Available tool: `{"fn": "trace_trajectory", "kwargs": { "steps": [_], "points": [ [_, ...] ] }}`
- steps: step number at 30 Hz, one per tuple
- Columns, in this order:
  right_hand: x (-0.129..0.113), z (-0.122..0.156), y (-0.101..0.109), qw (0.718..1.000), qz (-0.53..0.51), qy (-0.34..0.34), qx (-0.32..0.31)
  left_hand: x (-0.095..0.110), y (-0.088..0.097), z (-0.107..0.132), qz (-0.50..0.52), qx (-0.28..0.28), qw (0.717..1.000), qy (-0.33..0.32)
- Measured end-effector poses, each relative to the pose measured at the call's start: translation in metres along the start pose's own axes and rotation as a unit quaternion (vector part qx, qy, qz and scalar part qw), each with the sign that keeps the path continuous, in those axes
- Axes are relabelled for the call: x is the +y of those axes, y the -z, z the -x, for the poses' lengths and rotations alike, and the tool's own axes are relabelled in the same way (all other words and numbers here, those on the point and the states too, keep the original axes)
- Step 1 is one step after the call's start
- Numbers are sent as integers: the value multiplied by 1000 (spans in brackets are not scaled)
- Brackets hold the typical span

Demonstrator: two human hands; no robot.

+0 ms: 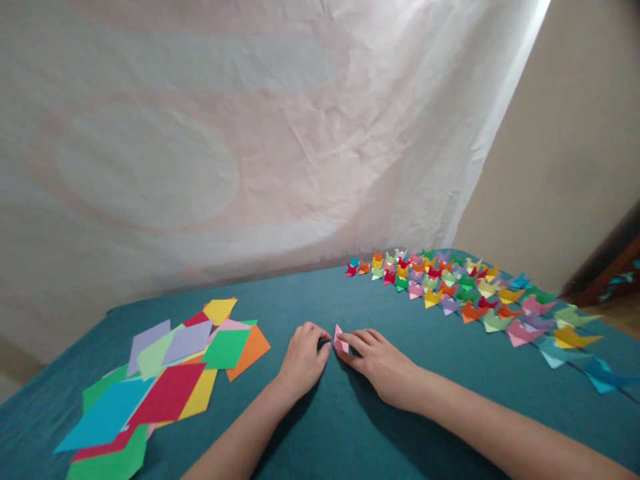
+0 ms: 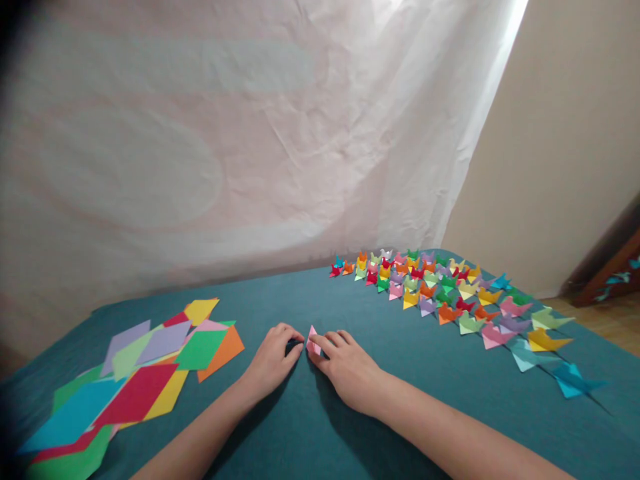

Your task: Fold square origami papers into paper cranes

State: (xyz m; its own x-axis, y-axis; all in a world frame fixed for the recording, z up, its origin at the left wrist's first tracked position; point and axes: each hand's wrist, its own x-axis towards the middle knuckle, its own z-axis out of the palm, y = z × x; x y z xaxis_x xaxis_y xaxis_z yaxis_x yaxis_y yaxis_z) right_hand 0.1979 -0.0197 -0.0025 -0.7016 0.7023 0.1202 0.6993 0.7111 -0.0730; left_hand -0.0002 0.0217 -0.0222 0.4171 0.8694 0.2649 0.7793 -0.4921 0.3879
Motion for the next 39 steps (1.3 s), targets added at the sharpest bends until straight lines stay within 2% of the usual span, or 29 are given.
{"fn": "trace_trajectory", "kwargs": {
  "steps": [5,17,24,39],
  "points": [
    [-2,-1,-3,1000,15,4,21,5,-3,3,-1,22,1000,21],
    [0,0,-7,1000,-5,5,-14,6,-2,5,20,15,1000,19],
    [-2,1,-5,1000,-1,-4,-6,6,-2,6,29,20,999,24],
    [4,2,-9,995,-89,-23,25,5,-3,5,30,25,999,20]
  ]
}}
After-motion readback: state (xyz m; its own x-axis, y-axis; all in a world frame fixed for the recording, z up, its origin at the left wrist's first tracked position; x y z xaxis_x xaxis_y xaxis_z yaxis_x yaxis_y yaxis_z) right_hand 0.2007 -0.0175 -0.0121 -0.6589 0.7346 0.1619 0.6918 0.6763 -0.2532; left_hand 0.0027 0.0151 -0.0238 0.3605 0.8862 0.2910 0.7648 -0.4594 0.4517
